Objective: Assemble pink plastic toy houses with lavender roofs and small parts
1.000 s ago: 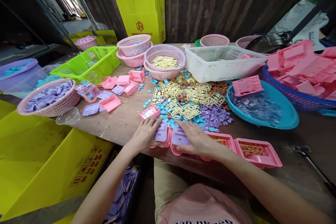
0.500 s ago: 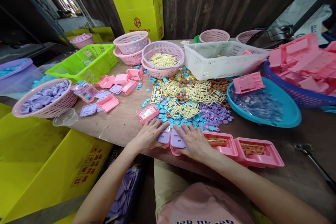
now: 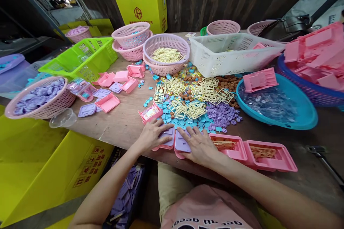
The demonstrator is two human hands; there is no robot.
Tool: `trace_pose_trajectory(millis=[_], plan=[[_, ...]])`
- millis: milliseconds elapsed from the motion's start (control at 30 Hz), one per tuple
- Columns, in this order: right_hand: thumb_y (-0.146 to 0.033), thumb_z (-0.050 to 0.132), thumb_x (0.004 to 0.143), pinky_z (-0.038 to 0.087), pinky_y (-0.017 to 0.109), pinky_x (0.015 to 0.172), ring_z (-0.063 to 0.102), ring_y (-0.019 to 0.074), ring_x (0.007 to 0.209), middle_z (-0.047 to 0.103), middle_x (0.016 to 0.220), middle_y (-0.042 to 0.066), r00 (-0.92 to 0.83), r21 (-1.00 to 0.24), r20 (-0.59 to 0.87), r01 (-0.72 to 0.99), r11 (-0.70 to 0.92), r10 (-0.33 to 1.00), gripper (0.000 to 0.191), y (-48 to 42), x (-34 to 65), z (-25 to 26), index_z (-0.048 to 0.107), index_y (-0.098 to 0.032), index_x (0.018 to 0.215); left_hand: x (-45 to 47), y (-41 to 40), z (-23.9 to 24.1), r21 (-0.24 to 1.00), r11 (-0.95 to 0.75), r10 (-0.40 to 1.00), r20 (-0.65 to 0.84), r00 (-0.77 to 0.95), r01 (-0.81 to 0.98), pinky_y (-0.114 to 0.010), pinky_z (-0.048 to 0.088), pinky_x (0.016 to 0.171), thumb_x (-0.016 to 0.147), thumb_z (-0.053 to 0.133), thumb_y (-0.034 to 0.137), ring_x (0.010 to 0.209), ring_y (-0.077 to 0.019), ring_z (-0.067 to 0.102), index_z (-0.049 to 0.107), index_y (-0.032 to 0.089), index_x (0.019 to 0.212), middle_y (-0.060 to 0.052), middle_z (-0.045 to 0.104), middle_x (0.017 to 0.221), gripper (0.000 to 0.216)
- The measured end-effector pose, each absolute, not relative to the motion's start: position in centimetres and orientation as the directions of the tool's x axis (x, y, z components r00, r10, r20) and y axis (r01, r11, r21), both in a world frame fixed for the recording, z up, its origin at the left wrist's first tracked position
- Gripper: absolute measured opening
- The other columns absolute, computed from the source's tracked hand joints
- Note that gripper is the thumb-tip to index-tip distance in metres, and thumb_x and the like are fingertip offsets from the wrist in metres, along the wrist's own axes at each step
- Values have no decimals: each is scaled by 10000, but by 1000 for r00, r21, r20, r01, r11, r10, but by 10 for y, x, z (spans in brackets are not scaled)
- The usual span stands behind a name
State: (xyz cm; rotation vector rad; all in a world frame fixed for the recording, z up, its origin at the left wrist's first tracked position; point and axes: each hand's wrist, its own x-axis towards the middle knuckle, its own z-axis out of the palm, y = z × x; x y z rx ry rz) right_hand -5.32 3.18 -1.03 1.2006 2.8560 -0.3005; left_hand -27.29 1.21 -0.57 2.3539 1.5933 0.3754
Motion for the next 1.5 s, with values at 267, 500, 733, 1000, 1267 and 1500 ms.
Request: trace_pose_trajectory(millis=[267, 500, 733, 1000, 1267, 1500], plan=[[-601, 580, 723, 368, 518, 841, 466, 346, 1056, 519, 1220, 169, -711, -196, -73, 698, 689, 699, 819, 32, -52, -6, 311, -231, 1402, -267, 0, -30, 875, 93, 887, 143, -438, 475, -320, 480, 768, 792, 545, 367, 860, -187, 586, 564, 149, 1089, -64, 595, 953, 368], [-605, 491, 792, 167, 566, 1039, 299, 342, 1294, 366, 1408, 197, -757, -201, -39, 645, 737, 652, 795, 35, -69, 0, 316, -115, 1392, -266, -8, -37, 968, 203, 899, -124, -420, 147, -285, 477, 692, 648, 670, 473, 792, -186, 594, 538, 148, 1078, -49, 624, 912, 555], [-513, 527, 818, 400, 422, 896, 478, 317, 1106, 499, 1245, 243, -817, -133, -16, 573, 809, 576, 772, 36, -126, -4, 321, -2, 1358, -267, -9, -41, 992, 113, 922, -82, -379, 60, -258, 448, 722, 705, 625, 455, 782, -158, 566, 563, 162, 975, -28, 616, 884, 403], [-499, 557, 802, 422, 392, 853, 490, 292, 999, 536, 1113, 177, -859, -148, 16, 505, 851, 512, 723, 41, -128, -1, 371, -24, 1315, -265, -12, -46, 997, 29, 925, 3, -380, 78, -269, 442, 775, 749, 586, 441, 849, -170, 563, 546, 172, 1002, -34, 613, 952, 372], [-507, 549, 801, 418, 408, 849, 497, 311, 1001, 543, 1123, 199, -850, -113, -34, 526, 843, 526, 746, 42, -133, -3, 370, -6, 1323, -266, -8, -54, 986, 1, 946, 53, -319, 166, -283, 455, 766, 806, 514, 428, 841, -180, 582, 569, 162, 1021, -49, 633, 951, 347], [-414, 468, 869, 305, 471, 980, 406, 298, 1212, 451, 1348, 161, -864, -148, 128, 468, 871, 487, 592, 46, -104, 8, 340, -120, 1367, -290, -16, -56, 879, 34, 834, 236, -498, 475, -316, 433, 889, 890, 395, 332, 1038, -187, 553, 487, 185, 1165, -80, 587, 1131, 325]])
